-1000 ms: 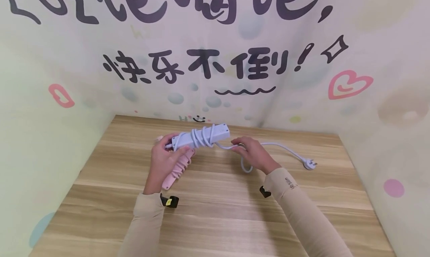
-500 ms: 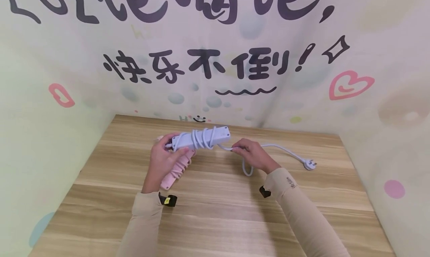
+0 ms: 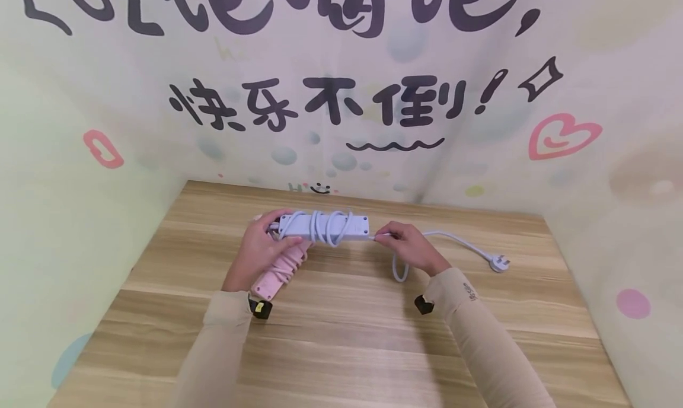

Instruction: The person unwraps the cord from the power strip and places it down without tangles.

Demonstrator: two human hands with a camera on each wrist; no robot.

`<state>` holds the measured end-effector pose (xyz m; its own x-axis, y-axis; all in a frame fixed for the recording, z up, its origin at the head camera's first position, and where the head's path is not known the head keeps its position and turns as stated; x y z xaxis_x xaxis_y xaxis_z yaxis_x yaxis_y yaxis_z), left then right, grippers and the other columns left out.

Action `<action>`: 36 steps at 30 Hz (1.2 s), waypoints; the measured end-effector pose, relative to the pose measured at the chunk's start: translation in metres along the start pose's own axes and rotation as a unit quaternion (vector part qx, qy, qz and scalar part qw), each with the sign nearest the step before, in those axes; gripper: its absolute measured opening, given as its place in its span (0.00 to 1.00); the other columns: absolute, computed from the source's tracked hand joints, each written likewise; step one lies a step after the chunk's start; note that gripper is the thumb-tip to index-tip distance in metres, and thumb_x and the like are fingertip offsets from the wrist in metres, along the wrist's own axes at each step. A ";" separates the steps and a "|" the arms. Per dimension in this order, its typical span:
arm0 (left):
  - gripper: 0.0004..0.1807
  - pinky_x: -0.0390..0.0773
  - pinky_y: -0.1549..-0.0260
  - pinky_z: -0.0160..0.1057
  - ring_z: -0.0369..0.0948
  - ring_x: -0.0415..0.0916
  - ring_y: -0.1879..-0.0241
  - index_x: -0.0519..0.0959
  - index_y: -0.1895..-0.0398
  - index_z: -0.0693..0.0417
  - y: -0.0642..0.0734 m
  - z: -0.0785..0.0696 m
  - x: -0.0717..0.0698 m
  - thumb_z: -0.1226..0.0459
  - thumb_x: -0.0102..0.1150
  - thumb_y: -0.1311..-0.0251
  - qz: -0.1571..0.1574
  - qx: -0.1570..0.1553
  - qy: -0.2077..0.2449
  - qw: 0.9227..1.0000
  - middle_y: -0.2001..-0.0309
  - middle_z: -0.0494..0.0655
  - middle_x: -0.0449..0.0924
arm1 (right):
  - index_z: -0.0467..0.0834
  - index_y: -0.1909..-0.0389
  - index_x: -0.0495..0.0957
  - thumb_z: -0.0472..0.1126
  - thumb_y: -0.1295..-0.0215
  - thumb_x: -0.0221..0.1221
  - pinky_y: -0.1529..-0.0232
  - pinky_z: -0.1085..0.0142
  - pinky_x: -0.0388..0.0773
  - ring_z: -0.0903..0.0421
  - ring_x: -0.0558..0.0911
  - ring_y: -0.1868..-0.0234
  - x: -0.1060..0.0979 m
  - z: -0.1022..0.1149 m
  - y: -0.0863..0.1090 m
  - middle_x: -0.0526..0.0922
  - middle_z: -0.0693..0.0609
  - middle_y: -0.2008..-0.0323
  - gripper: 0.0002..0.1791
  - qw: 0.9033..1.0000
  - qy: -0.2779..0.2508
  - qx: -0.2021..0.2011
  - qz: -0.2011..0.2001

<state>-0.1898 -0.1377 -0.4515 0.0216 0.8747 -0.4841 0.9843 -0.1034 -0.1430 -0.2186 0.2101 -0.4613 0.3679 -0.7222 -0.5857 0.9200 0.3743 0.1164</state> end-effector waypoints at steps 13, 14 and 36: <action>0.33 0.76 0.55 0.40 0.49 0.74 0.49 0.77 0.35 0.41 -0.008 0.000 0.004 0.58 0.76 0.45 0.043 0.001 0.004 0.999 0.38 0.54 0.79 | 0.41 0.50 0.84 0.51 0.25 0.57 0.53 0.61 0.74 0.49 0.78 0.56 -0.005 -0.003 -0.001 0.86 0.41 0.51 0.18 1.000 -0.008 0.014 -0.023; 0.33 0.77 0.55 0.39 0.49 0.74 0.48 0.77 0.35 0.41 -0.008 0.000 0.004 0.58 0.76 0.45 0.045 0.000 0.003 0.999 0.38 0.54 0.79 | 0.41 0.50 0.83 0.51 0.24 0.57 0.53 0.61 0.74 0.49 0.78 0.55 -0.006 -0.002 -0.002 0.86 0.41 0.51 0.18 1.000 -0.006 0.011 -0.027; 0.35 0.79 0.53 0.41 0.49 0.77 0.49 0.77 0.34 0.47 -0.007 -0.002 0.013 0.58 0.78 0.48 0.058 0.025 0.035 0.997 0.44 0.55 0.81 | 0.47 0.54 0.84 0.52 0.25 0.58 0.56 0.61 0.72 0.51 0.73 0.58 -0.048 0.038 0.016 0.79 0.50 0.61 0.14 0.993 -0.009 -0.006 -0.115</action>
Point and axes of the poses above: each hand's wrist, its own y-axis away from the middle knuckle, its own x-axis out of the palm, z = x × y, the point moved 1 cm from there along -y, towards the middle knuckle
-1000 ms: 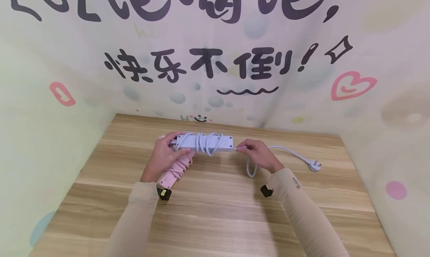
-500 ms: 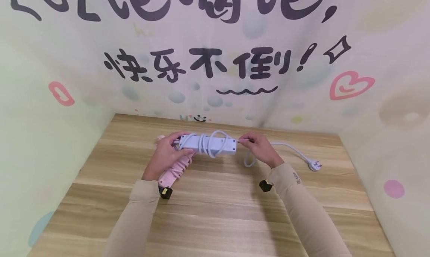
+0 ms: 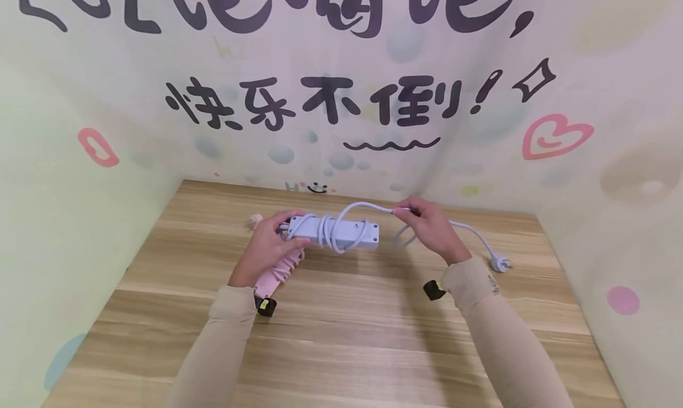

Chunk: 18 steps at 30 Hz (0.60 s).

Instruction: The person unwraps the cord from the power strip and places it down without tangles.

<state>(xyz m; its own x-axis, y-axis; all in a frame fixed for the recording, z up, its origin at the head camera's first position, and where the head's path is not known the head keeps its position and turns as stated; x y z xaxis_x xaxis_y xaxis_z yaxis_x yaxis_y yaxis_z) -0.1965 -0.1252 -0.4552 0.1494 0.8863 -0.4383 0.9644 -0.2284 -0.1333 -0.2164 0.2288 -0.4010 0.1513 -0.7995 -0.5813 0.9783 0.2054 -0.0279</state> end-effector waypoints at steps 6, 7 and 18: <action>0.34 0.77 0.52 0.41 0.50 0.75 0.49 0.78 0.35 0.44 -0.001 -0.002 0.000 0.58 0.78 0.48 0.000 -0.003 -0.004 1.000 0.43 0.55 0.81 | 0.48 0.57 0.85 0.50 0.26 0.59 0.63 0.67 0.71 0.55 0.72 0.63 -0.009 0.011 0.012 0.77 0.53 0.65 0.11 0.999 -0.002 -0.035 -0.022; 0.34 0.77 0.53 0.41 0.49 0.75 0.49 0.78 0.35 0.44 0.000 -0.002 0.000 0.58 0.78 0.48 -0.001 -0.006 -0.003 1.000 0.43 0.55 0.81 | 0.48 0.58 0.84 0.50 0.26 0.59 0.64 0.68 0.70 0.56 0.72 0.64 -0.010 0.014 0.014 0.77 0.53 0.66 0.10 0.999 -0.003 -0.039 -0.023; 0.33 0.76 0.52 0.41 0.49 0.74 0.48 0.77 0.35 0.42 0.002 0.000 -0.002 0.59 0.76 0.45 -0.023 -0.033 -0.001 0.999 0.38 0.53 0.78 | 0.43 0.59 0.87 0.39 0.28 0.62 0.70 0.69 0.67 0.58 0.70 0.71 -0.017 0.034 0.042 0.77 0.53 0.69 0.06 0.995 -0.020 -0.094 0.009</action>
Point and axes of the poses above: each hand's wrist, its own y-axis away from the middle knuckle, its own x-axis out of the palm, z = x × y, the point moved 1 cm from there along -y, towards the middle knuckle
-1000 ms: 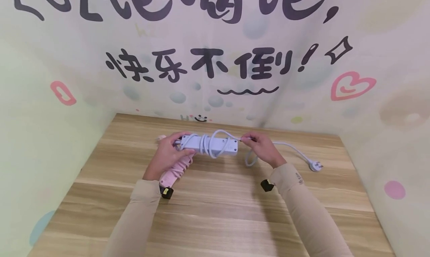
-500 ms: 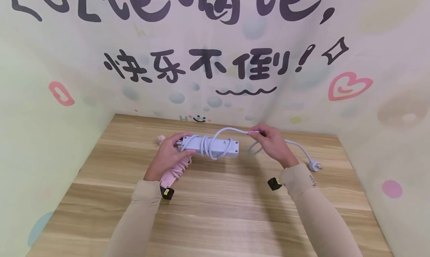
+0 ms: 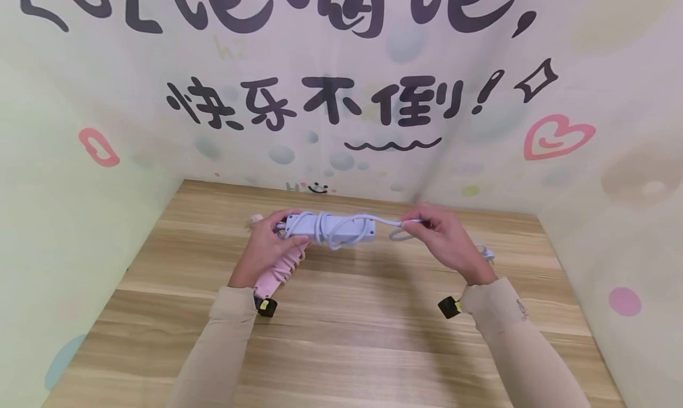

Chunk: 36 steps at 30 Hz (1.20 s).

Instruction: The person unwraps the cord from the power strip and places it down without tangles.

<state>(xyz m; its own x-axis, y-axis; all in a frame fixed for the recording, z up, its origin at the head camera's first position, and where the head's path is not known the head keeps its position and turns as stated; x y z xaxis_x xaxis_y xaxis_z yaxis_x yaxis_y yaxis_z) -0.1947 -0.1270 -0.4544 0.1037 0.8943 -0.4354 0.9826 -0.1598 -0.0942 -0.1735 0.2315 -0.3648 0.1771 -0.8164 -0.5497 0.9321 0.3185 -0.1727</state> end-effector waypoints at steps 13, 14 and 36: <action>0.31 0.74 0.44 0.48 0.51 0.75 0.41 0.78 0.36 0.46 0.000 0.005 -0.005 0.59 0.76 0.44 -0.030 0.010 -0.004 1.000 0.35 0.53 0.79 | 0.49 0.60 0.87 0.41 0.29 0.63 0.71 0.68 0.66 0.58 0.68 0.72 0.009 -0.011 0.026 0.74 0.54 0.71 0.05 0.997 -0.023 0.015 0.075; 0.31 0.74 0.44 0.48 0.51 0.75 0.42 0.78 0.36 0.47 0.000 0.005 -0.005 0.59 0.76 0.44 -0.033 0.012 -0.004 0.999 0.36 0.54 0.79 | 0.49 0.60 0.87 0.41 0.29 0.63 0.71 0.69 0.66 0.58 0.68 0.71 0.011 -0.013 0.027 0.75 0.55 0.71 0.05 0.996 -0.028 0.015 0.081; 0.29 0.79 0.54 0.31 0.46 0.76 0.46 0.79 0.38 0.46 0.000 0.000 -0.007 0.57 0.75 0.43 -0.053 0.018 0.039 0.998 0.40 0.49 0.81 | 0.45 0.59 0.87 0.46 0.29 0.62 0.67 0.71 0.71 0.61 0.73 0.70 0.034 -0.071 0.021 0.84 0.39 0.65 0.10 0.986 -0.014 0.089 0.138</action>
Point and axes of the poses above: each hand's wrist, its own y-axis away from the middle knuckle, its own x-axis out of the palm, z = x × y, the point moved 1 cm from there along -y, towards the middle knuckle
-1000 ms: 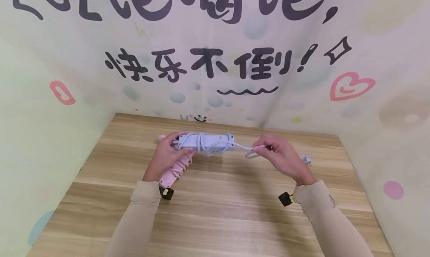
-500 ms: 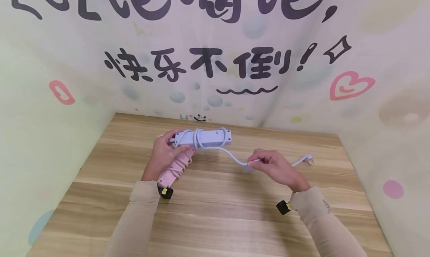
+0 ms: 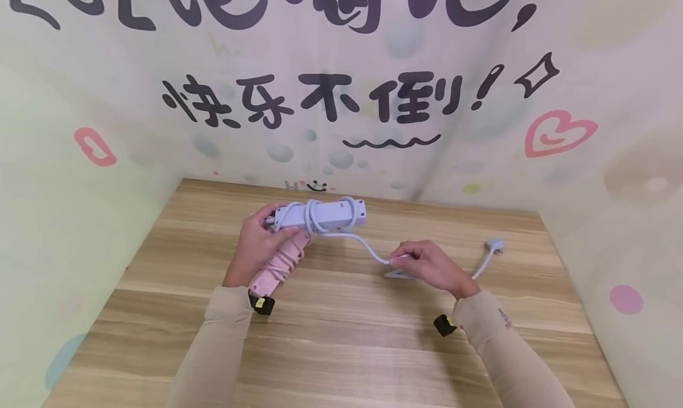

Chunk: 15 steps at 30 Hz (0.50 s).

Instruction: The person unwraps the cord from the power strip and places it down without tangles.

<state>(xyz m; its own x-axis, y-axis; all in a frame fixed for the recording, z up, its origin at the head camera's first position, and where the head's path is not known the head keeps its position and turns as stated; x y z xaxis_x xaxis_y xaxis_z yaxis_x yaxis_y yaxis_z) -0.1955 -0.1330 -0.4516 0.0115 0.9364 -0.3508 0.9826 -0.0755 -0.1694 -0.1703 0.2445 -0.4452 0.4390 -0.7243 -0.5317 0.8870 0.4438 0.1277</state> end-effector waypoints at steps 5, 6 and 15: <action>0.28 0.78 0.52 0.32 0.45 0.75 0.46 0.79 0.38 0.45 0.000 -0.003 -0.002 0.57 0.75 0.43 0.000 0.001 0.006 1.000 0.40 0.48 0.81 | 0.42 0.58 0.87 0.45 0.30 0.63 0.64 0.72 0.72 0.62 0.76 0.69 -0.004 -0.006 -0.009 0.86 0.42 0.66 0.11 0.999 0.036 0.004 -0.003; 0.28 0.78 0.52 0.32 0.45 0.75 0.46 0.79 0.38 0.45 0.000 -0.003 -0.002 0.57 0.75 0.43 0.001 0.002 0.006 1.000 0.40 0.48 0.81 | 0.41 0.57 0.87 0.45 0.30 0.63 0.63 0.72 0.72 0.62 0.76 0.69 -0.005 -0.007 -0.011 0.86 0.43 0.66 0.12 0.999 0.042 0.006 -0.005; 0.28 0.76 0.56 0.29 0.44 0.74 0.50 0.79 0.38 0.48 0.001 -0.006 -0.002 0.60 0.75 0.43 0.011 0.027 0.011 1.000 0.41 0.52 0.82 | 0.42 0.55 0.87 0.46 0.29 0.60 0.59 0.69 0.72 0.59 0.76 0.64 -0.009 -0.013 -0.038 0.88 0.44 0.61 0.14 0.996 0.078 0.034 -0.021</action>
<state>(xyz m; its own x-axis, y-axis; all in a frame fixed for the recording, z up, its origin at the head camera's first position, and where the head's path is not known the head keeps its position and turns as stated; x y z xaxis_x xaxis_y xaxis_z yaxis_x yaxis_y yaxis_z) -0.1936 -0.1332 -0.4458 0.0378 0.9412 -0.3357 0.9706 -0.1145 -0.2119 -0.2097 0.2408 -0.4565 0.3788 -0.6487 -0.6601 0.9141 0.3739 0.1571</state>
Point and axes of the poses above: each hand's wrist, its own y-axis away from the middle knuckle, its own x-axis out of the palm, z = x × y, the point moved 1 cm from there along -y, towards the middle knuckle
